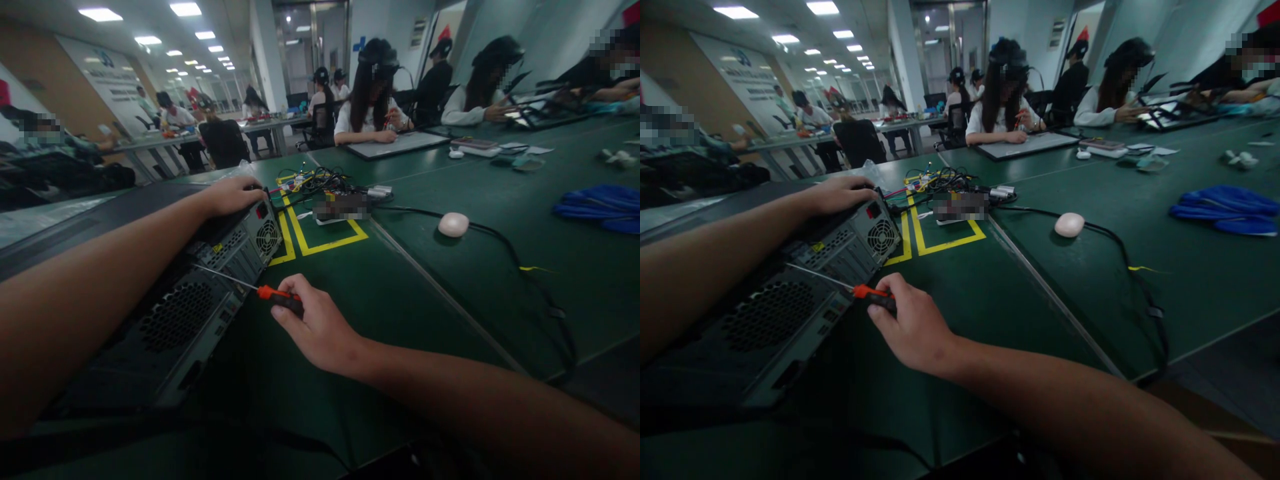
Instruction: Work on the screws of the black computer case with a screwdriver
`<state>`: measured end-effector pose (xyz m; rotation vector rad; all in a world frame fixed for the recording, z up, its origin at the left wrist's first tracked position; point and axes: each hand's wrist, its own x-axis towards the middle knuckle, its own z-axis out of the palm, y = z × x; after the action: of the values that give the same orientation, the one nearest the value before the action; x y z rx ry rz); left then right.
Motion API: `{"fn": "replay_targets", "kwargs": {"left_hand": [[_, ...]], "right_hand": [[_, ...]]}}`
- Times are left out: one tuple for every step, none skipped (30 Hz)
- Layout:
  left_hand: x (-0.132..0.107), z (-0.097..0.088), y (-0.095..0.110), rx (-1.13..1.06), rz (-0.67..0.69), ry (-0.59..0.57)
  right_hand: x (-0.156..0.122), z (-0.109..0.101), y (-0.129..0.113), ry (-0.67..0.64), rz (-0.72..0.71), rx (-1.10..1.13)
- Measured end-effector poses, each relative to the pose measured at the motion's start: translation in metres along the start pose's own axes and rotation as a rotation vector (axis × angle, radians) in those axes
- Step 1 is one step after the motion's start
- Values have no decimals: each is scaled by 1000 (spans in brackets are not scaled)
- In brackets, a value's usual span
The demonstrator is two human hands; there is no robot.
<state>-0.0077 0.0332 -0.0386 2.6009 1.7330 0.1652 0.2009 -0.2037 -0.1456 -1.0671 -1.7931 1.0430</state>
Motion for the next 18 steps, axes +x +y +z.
{"fn": "replay_targets", "kwargs": {"left_hand": [[0,0,0,6,-1,-2],[1,0,-1,9,1,-2],[1,0,-1,9,6,-3],[1,0,-1,9,10,-6],[1,0,-1,9,11,-6],[1,1,-1,10,9,-6],[0,1,-1,11,7,-7],[0,1,0,13,7,-9],[0,1,0,15,6,-8],[0,1,1,19,5,-8],[-1,1,1,22,3,-9],[-1,0,1,25,0,-9],[-1,0,2,24,-3,-9],[-1,0,2,22,-6,-12],[-1,0,2,20,-8,-14],[0,-1,2,19,-9,-16],[0,0,2,18,-9,-16],[0,0,1,18,-8,-16]], "right_hand": [[0,0,0,-2,3,3],[0,0,0,-5,4,7],[0,0,0,-7,4,10],[0,0,1,-7,2,11],[0,1,2,-3,-1,10],[1,1,2,3,-6,7],[1,1,3,7,-11,4],[1,1,4,10,-17,1],[1,1,4,10,-20,0],[1,1,4,7,-21,1],[1,1,4,2,-19,2],[1,1,4,-1,-13,3],[0,1,3,-3,-7,3],[0,1,3,-2,-2,3],[0,1,2,-4,1,3],[-1,1,2,-4,-2,2],[-1,1,2,-5,-7,3],[-1,0,1,-5,-16,4]]}}
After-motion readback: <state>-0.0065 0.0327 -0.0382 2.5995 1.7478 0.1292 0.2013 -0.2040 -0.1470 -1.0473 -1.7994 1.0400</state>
